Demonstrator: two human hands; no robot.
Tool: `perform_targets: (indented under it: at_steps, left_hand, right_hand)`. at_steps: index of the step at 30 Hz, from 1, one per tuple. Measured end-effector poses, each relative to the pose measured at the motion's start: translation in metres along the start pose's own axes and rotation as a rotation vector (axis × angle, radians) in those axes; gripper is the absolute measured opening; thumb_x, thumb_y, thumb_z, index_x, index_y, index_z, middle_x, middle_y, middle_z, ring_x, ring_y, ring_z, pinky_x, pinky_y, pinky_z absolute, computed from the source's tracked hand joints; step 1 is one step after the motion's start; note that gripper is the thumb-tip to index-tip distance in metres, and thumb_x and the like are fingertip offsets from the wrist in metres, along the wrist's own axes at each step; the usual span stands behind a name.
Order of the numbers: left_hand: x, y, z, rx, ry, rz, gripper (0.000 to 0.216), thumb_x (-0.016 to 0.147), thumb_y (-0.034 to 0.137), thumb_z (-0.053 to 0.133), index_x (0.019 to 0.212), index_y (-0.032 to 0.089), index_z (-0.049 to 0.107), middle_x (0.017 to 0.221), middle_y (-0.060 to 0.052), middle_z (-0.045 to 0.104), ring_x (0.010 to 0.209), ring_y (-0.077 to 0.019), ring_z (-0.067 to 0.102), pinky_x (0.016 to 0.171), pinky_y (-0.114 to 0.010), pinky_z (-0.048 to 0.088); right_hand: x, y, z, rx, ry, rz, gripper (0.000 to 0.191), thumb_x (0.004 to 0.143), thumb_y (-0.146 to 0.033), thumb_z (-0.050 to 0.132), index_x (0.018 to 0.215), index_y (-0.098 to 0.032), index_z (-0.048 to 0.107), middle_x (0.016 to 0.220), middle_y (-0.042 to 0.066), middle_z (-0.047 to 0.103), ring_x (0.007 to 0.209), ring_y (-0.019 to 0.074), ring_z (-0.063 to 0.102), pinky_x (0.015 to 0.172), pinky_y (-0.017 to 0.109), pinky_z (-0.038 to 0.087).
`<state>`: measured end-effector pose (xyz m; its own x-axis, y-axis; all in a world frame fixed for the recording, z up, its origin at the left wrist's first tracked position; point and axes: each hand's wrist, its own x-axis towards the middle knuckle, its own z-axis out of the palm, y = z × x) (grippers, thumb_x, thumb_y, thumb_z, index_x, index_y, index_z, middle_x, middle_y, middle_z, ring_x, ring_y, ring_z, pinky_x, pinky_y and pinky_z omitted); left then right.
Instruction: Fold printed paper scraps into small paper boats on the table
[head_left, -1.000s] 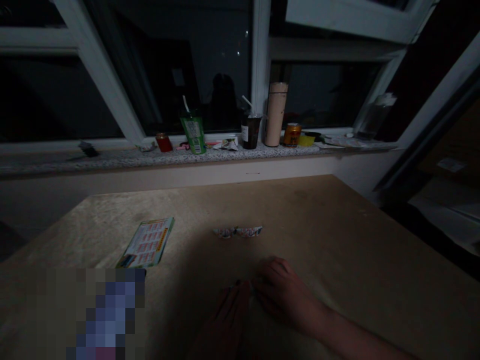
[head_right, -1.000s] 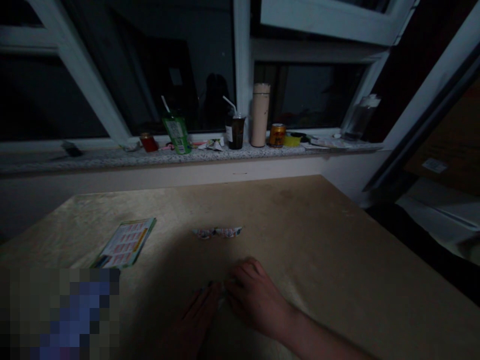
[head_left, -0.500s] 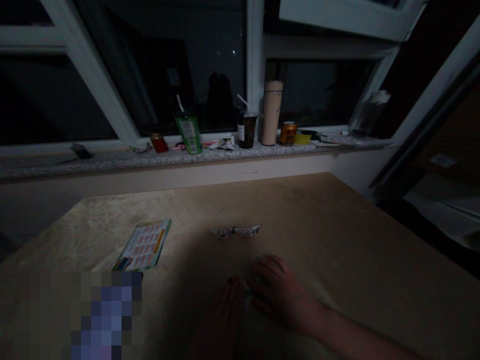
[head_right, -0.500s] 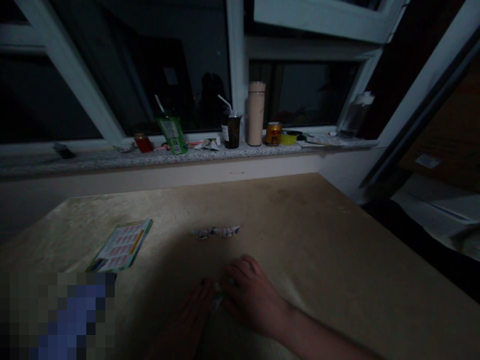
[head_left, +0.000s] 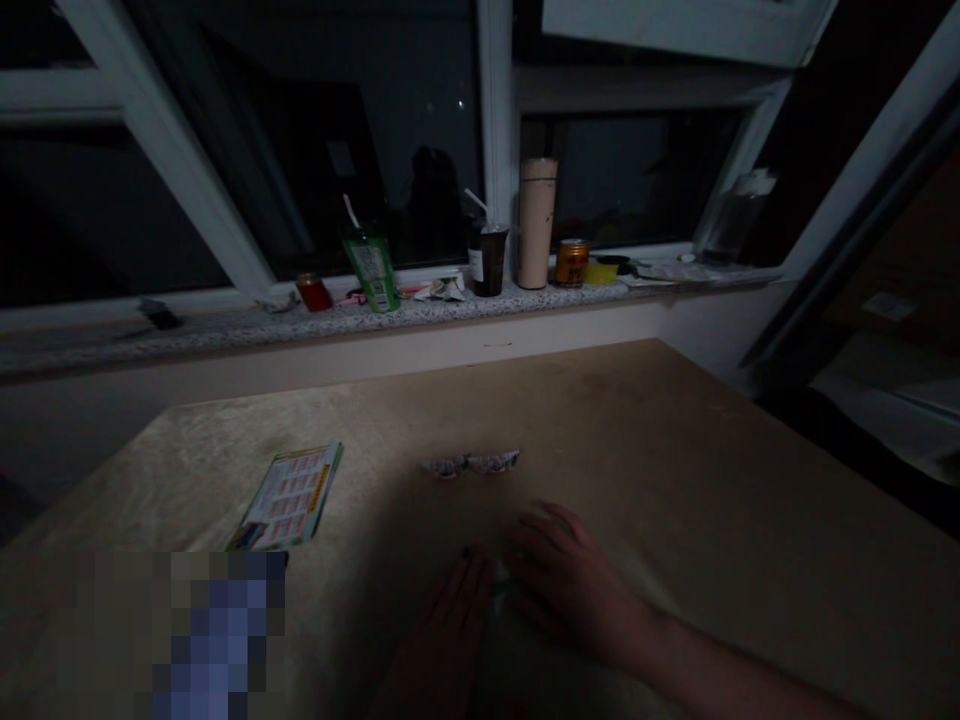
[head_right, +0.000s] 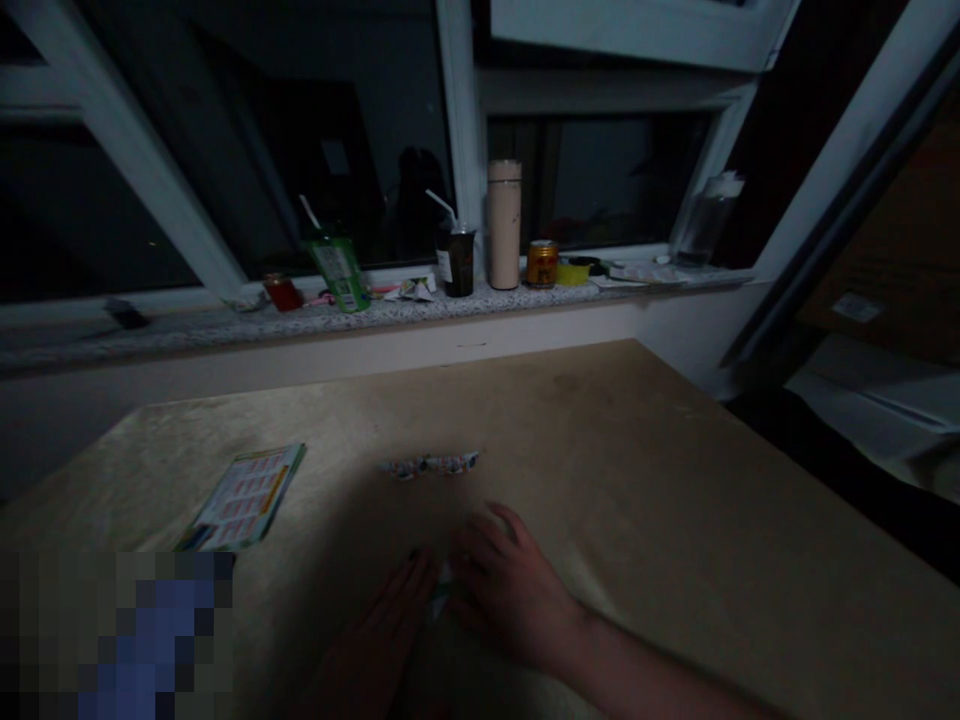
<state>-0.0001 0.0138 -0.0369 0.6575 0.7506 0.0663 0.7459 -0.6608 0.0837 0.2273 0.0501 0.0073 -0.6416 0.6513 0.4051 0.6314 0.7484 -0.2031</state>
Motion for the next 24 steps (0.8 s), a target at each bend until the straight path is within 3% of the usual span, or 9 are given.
perform_targets:
  at_steps: [3,8,13,16,19,24]
  left_hand:
    - [0.0,0.0,0.002,0.02,0.015,-0.018,0.092,0.082,0.063,0.05,0.149,0.009,0.017,0.153,-0.015,0.016,0.136,-0.0343,0.025,0.107,-0.041,0.032]
    - [0.002,0.003,0.005,0.02,-0.012,-0.036,0.098,0.078,0.067,0.052,0.148,0.006,0.021,0.152,-0.019,0.017,0.136,-0.0381,0.022,0.106,-0.048,0.032]
    - [0.008,0.015,-0.034,-0.004,-0.158,-0.063,0.086,0.084,0.059,0.05,0.147,0.006,0.023,0.151,-0.019,0.017,0.137,-0.0364,0.02,0.108,-0.048,0.028]
    - [0.01,0.018,-0.057,0.006,-0.203,-0.153,0.089,0.08,0.062,0.056,0.148,0.015,0.022,0.151,-0.018,0.015,0.136,-0.0407,0.016,0.105,-0.058,0.025]
    - [0.01,0.013,-0.064,0.008,-0.233,-0.192,0.088,0.076,0.07,0.055,0.146,0.024,0.027,0.151,-0.017,0.018,0.135,-0.0458,0.017,0.1,-0.07,0.017]
    - [0.0,0.003,-0.06,0.063,-0.14,-0.167,0.081,0.085,0.067,0.044,0.145,0.013,0.03,0.15,-0.017,0.02,0.137,-0.0382,0.019,0.108,-0.061,0.013]
  right_hand:
    - [0.0,-0.001,0.001,-0.003,-0.012,0.006,0.026,0.09,-0.033,0.055,0.11,-0.019,0.061,0.119,0.007,0.061,0.119,0.0242,0.046,0.111,0.047,0.02]
    - [-0.003,-0.001,0.004,0.009,0.053,0.027,0.025,0.088,-0.032,0.058,0.109,-0.02,0.061,0.116,0.007,0.063,0.116,0.0248,0.048,0.109,0.049,0.024]
    - [-0.001,-0.003,0.006,-0.045,0.068,0.058,0.014,0.084,-0.024,0.062,0.098,-0.019,0.064,0.105,0.006,0.066,0.111,0.0247,0.052,0.108,0.049,0.028]
    - [0.001,-0.003,0.004,-0.05,0.051,0.06,0.013,0.083,-0.025,0.064,0.095,-0.019,0.064,0.104,0.006,0.065,0.11,0.024,0.052,0.108,0.049,0.028]
    - [0.002,-0.003,0.001,-0.029,0.048,0.063,0.013,0.083,-0.025,0.064,0.095,-0.02,0.064,0.103,0.006,0.064,0.109,0.0234,0.052,0.106,0.048,0.03]
    - [0.0,-0.001,0.002,0.073,0.08,0.1,0.011,0.084,-0.021,0.061,0.093,-0.023,0.066,0.102,0.005,0.064,0.106,0.0226,0.052,0.105,0.048,0.03]
